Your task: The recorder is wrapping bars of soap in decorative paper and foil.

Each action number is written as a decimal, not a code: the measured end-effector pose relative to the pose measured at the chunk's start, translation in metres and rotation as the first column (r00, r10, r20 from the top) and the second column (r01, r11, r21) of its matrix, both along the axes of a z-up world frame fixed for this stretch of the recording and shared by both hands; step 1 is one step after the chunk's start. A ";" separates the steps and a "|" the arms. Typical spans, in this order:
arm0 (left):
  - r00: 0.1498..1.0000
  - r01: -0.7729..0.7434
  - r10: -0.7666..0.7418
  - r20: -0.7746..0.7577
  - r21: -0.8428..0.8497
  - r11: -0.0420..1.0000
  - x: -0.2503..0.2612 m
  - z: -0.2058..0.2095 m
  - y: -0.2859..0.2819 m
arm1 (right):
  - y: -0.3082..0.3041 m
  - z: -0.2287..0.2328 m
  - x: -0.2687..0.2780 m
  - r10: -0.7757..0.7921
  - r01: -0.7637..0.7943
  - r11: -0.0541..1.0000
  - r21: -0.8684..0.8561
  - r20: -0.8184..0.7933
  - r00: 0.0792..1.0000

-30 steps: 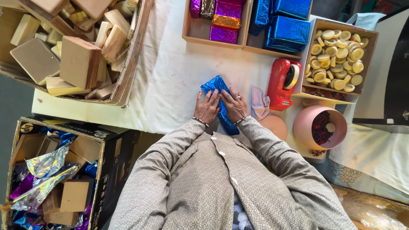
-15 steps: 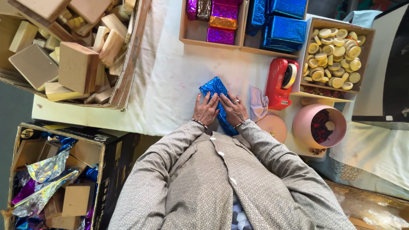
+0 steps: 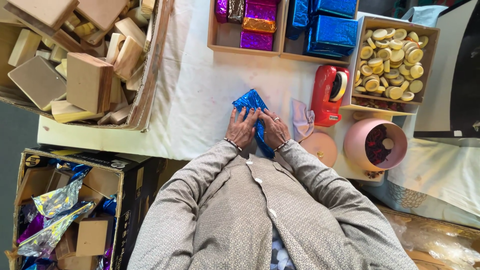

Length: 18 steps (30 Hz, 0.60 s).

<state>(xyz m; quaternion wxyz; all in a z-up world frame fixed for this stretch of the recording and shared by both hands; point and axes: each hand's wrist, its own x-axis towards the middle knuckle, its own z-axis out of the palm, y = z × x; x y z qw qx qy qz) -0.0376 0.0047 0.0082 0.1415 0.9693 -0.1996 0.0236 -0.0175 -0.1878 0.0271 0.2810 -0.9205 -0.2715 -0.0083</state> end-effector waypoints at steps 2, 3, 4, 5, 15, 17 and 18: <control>1.000 -0.003 0.003 -0.019 -0.019 1.000 -0.005 -0.006 -0.003 | 0.000 0.008 -0.004 0.020 -0.021 0.998 -0.057 -0.016 1.000; 1.000 -0.011 0.010 -0.030 -0.036 0.999 -0.004 -0.008 -0.003 | 0.002 0.012 -0.001 0.045 -0.047 0.993 -0.112 -0.024 0.999; 1.000 -0.010 0.010 -0.026 -0.035 0.999 -0.002 -0.007 -0.004 | 0.002 0.014 0.001 0.044 -0.046 0.993 -0.111 -0.020 0.999; 1.000 -0.012 0.012 -0.011 -0.015 1.000 -0.004 -0.007 -0.005 | 0.002 0.015 0.000 0.068 -0.064 0.988 -0.141 0.021 0.997; 0.999 -0.026 0.023 0.046 0.069 0.997 -0.004 -0.009 -0.012 | -0.012 0.035 0.010 -0.043 0.042 0.999 -0.011 -0.152 0.987; 0.999 -0.020 0.017 0.047 0.065 0.998 -0.004 -0.009 -0.012 | -0.028 0.056 0.008 -0.104 0.105 0.994 0.041 -0.018 0.994; 0.999 -0.025 0.022 0.047 0.065 0.998 -0.004 -0.009 -0.012 | -0.035 0.067 0.007 -0.158 0.146 0.984 0.103 0.114 0.981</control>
